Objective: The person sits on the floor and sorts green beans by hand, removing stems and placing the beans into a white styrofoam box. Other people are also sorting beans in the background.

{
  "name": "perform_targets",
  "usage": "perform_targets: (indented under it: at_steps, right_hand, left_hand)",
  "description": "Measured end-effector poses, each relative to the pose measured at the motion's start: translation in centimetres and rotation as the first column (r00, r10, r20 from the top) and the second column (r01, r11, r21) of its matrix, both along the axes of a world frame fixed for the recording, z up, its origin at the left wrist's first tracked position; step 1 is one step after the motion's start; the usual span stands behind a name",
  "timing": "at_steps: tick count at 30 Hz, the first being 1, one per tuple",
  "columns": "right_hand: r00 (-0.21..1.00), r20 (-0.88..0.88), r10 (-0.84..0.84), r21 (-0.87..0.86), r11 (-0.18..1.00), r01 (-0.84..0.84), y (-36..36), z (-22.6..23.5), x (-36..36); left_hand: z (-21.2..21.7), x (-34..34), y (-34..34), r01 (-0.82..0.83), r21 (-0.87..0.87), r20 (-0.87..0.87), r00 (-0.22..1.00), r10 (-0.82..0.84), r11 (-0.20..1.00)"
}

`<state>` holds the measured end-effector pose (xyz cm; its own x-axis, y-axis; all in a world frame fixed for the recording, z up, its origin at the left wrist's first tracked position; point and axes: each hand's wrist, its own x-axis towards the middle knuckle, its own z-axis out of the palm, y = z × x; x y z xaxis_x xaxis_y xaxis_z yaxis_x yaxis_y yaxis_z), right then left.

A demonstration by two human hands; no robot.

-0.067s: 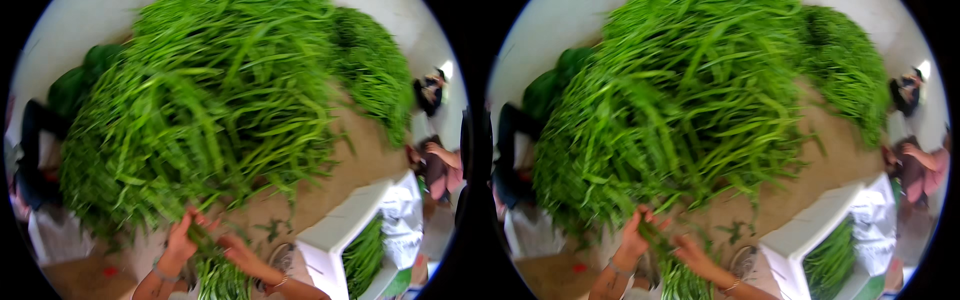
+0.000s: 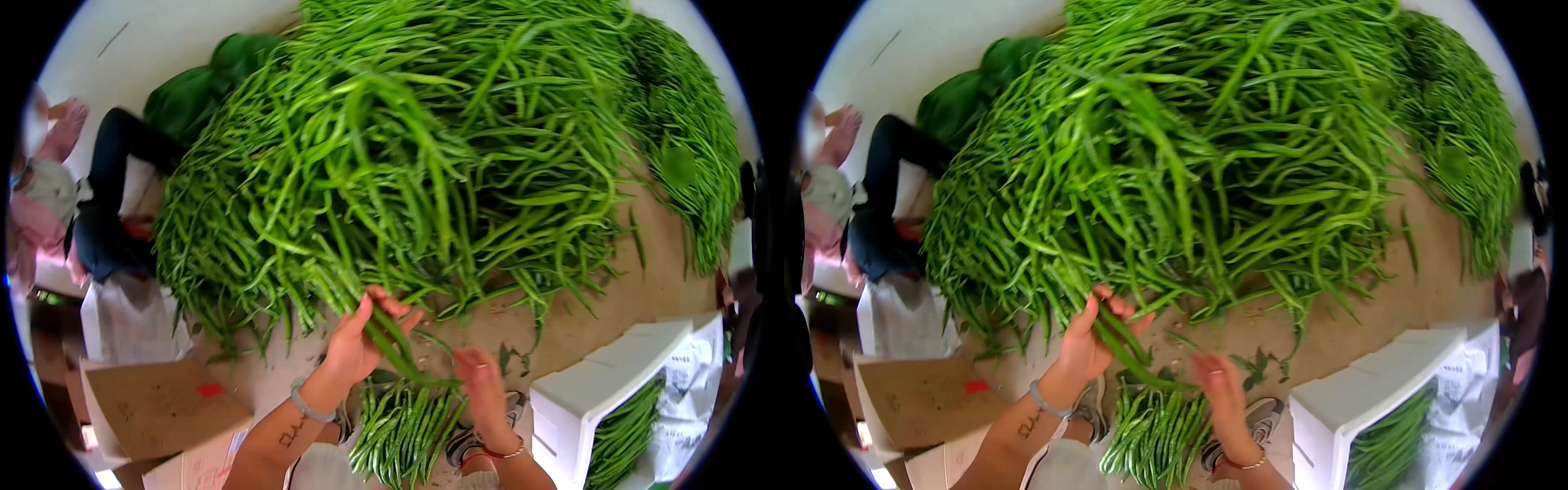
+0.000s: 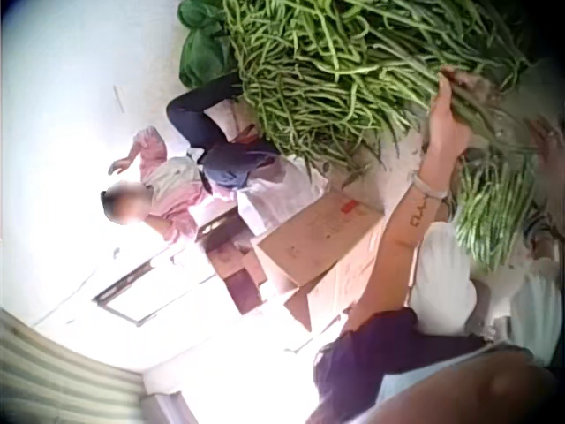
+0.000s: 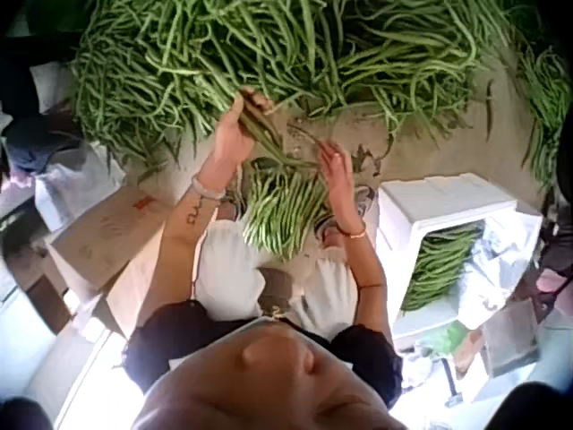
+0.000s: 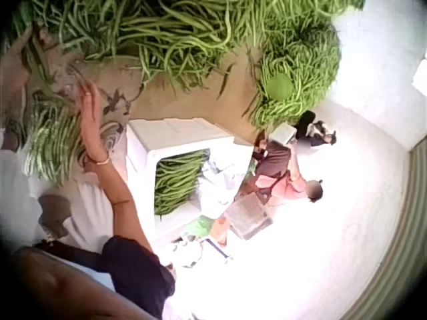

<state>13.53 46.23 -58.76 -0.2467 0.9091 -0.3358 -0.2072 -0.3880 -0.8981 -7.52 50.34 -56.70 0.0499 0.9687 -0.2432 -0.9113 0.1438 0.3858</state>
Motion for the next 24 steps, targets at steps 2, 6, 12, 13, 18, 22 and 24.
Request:
perform_targets:
  at_steps: [2, 6, 12, 13, 18, 22, 24]
  right_hand:
    - [0.994, 0.04, -0.101, -0.02, 0.995, 0.102, -1.2, 1.4, -0.5]
    - [0.998, 0.001, -0.063, -0.093, 0.994, 0.063, -0.9, 1.7, 0.0]
    - [0.983, -0.058, 0.173, -0.123, 0.976, -0.179, -4.4, 1.3, -3.1]
    - [0.958, -0.093, 0.272, -0.113, 0.953, -0.281, -5.3, 1.2, -3.8]
    - [0.763, 0.018, 0.646, -0.009, 0.763, -0.646, -10.1, -2.6, -3.3]
    - [0.584, 0.357, 0.729, 0.079, 0.599, -0.797, -11.6, -2.2, -2.4]
    - [0.477, 0.244, 0.845, -0.056, 0.503, -0.862, -12.0, -1.0, -3.3]
  left_hand:
    - [1.3, -1.9, -1.0, -0.081, 0.007, 0.09, 0.993, 0.08, 0.997]
    - [2.4, -4.0, -1.9, -0.279, -0.006, 0.243, 0.931, 0.272, 0.96]
    - [5.8, -8.7, -5.0, -0.322, 0.275, 0.452, 0.875, 0.174, 0.906]
    - [7.2, -9.7, -6.1, -0.322, 0.306, 0.361, 0.91, 0.204, 0.896]
    - [17.6, -14.6, -16.0, -0.214, 0.451, -0.578, 0.67, 0.466, 0.866]
    - [28.1, -20.7, -28.4, -0.387, 0.584, -0.802, -0.143, 0.579, 0.713]
    - [32.6, -23.4, -35.9, -0.512, 0.684, -0.728, -0.442, 0.523, 0.519]
